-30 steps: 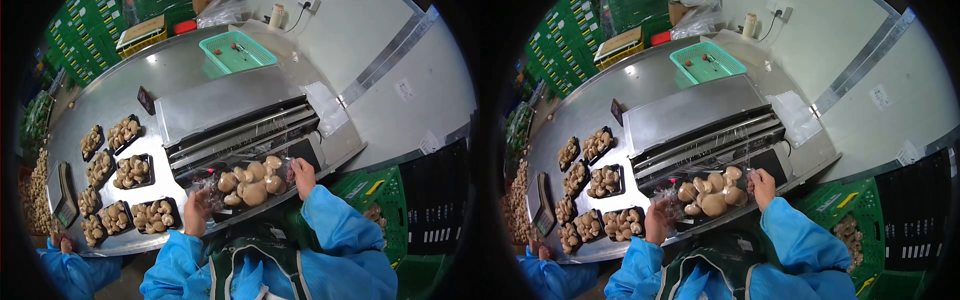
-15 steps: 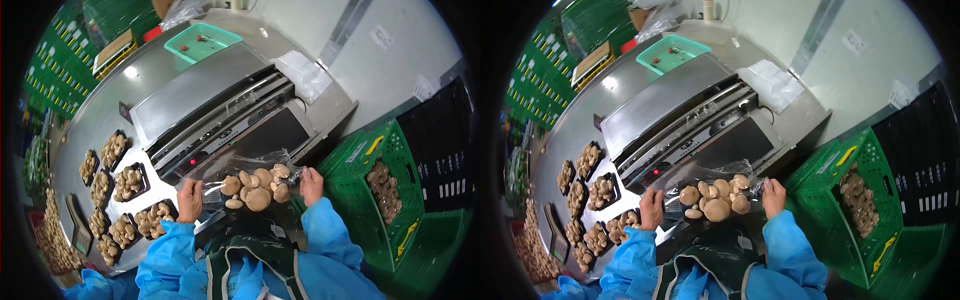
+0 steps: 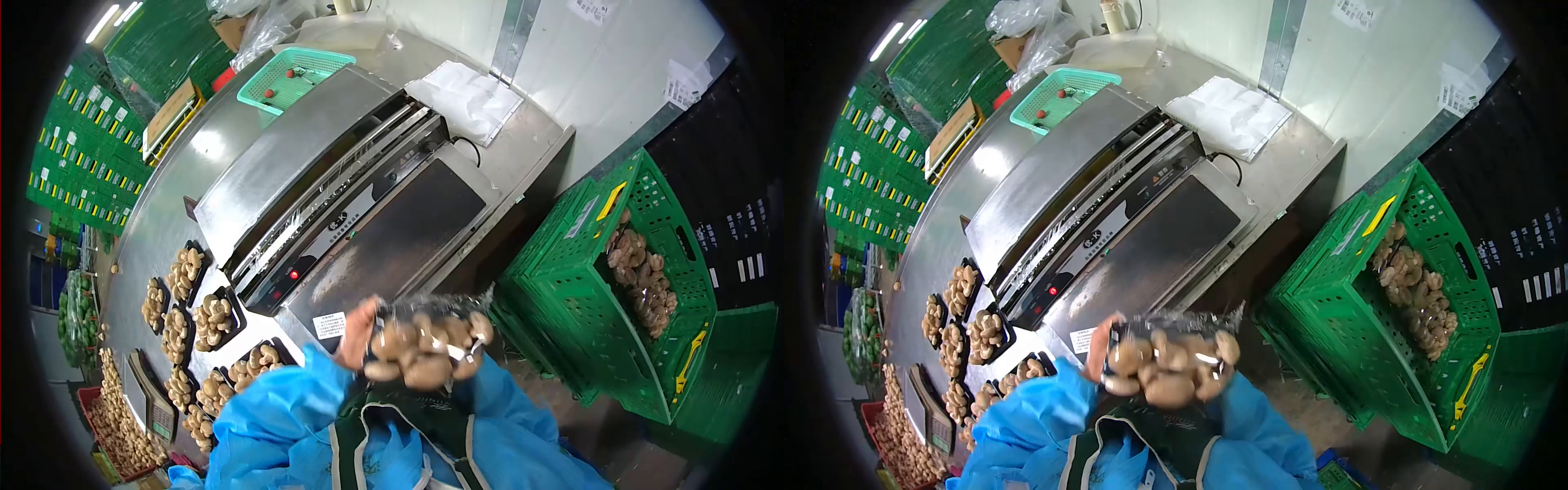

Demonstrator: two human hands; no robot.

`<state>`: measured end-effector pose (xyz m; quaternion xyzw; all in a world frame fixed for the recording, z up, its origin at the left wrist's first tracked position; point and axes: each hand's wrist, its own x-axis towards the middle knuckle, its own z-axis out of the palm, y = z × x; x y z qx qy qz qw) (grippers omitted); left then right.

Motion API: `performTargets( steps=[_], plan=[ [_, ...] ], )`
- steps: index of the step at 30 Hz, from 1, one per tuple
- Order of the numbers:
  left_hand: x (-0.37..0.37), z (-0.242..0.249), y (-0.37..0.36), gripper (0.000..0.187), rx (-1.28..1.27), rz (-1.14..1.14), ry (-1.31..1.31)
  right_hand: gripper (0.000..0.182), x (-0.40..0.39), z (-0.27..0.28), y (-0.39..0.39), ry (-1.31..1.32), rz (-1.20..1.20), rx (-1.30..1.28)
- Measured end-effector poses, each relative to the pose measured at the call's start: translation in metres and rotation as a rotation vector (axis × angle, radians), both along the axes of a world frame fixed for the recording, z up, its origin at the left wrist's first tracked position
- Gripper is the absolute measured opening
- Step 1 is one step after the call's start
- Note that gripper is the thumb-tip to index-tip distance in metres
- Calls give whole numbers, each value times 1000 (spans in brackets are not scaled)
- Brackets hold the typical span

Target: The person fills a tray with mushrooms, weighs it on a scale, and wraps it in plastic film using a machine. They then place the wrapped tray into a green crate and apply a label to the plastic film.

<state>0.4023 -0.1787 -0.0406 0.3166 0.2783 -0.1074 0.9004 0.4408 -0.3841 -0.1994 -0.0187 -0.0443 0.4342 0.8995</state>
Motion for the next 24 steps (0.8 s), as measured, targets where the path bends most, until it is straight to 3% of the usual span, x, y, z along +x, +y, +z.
performTargets(
  steps=[1,3,4,6,7,8,9,10,11,13,15,17,19,21,22,24],
  plan=[
    [-19,1,-3,11,-237,-152,-56,42,-9,29,0,-10,9,93],
    [-41,40,-35,16,553,-42,-418,46,-18,86,-6,-49,61,219],
    [-60,12,-40,23,277,19,-474,48,-15,113,-11,-73,97,236],
    [-67,27,-44,27,116,-115,-588,60,-7,149,-20,-130,237,186],
    [-60,51,-47,29,87,-200,-603,18,-2,176,-22,-90,316,8],
    [-56,62,-49,40,265,-255,-639,16,2,192,-25,-61,408,-53],
    [-41,85,-41,63,636,-508,-718,16,3,200,-28,-32,498,-113],
    [-33,92,-42,63,770,-600,-848,16,3,198,-30,-43,559,-149],
    [-27,95,-49,64,764,-623,-938,11,6,204,-38,-100,610,-435],
    [-26,87,-60,66,626,-695,-1024,14,27,266,-18,-571,667,-611],
    [-39,73,-65,67,387,-777,-978,32,48,202,-65,-1189,563,-1196],
    [-53,61,-62,69,145,-840,-874,49,65,264,-66,-812,90,-1119],
    [-64,55,-61,70,-18,-878,-780,55,56,279,-33,-1446,-119,-569],
    [-72,49,-64,72,-108,-885,-699,57,25,305,-19,-1659,400,-398],
    [-76,47,-66,73,-143,-878,-659,57,28,307,-24,-1660,381,-394],
    [-83,43,-69,74,-188,-842,-580,73,43,309,-46,-1553,967,-725]
  ],
)
